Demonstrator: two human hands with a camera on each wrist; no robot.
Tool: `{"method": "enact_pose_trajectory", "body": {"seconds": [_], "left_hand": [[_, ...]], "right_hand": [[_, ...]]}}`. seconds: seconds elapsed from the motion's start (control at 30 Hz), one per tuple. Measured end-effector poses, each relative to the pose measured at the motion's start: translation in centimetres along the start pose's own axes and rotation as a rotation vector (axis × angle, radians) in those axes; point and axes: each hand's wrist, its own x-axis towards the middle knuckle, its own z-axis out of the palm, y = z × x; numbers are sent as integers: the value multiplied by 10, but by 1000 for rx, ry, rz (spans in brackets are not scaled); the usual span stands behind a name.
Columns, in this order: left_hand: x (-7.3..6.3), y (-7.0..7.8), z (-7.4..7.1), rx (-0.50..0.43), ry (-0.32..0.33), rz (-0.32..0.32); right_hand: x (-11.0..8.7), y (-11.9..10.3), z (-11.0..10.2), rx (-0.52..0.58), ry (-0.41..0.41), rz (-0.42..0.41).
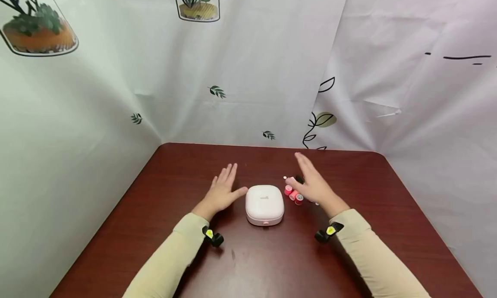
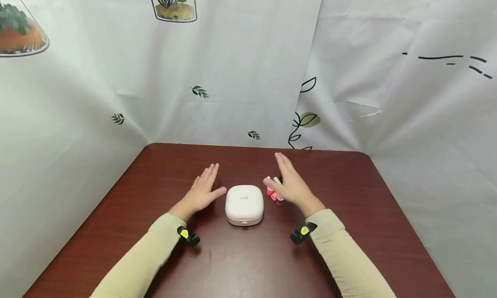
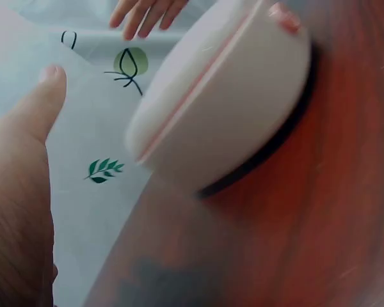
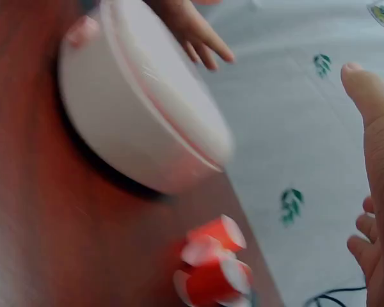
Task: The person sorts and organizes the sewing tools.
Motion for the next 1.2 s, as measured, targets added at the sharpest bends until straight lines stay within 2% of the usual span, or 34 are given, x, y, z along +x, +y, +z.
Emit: {"method": "enact_pose_trajectory", "body": {"seconds": [0.13, 0.3, 0.47, 0.57, 0.8, 0.97, 1.2], "left_hand": [[-6, 2, 15, -102, -31, 38], [-12, 4, 24, -176, -82, 86], [-18, 3, 34, -128, -110, 120], [-19, 1, 38, -90, -105, 129], [-20, 3, 47, -37, -86, 184], [-23, 7, 52, -6, -72, 162], [-22, 11, 56, 3, -51, 160]], "right_hand": [[-7, -8, 24, 66, -44, -51], [-15, -18, 46, 87, -113, -84], [-23, -23, 62, 107, -140, -74], [-26, -24, 70, 135, -140, -72], [-31, -24, 90, 125, -118, -144], [-31, -25, 99, 115, -72, -137], [-32, -25, 99, 91, -35, -131]]}}
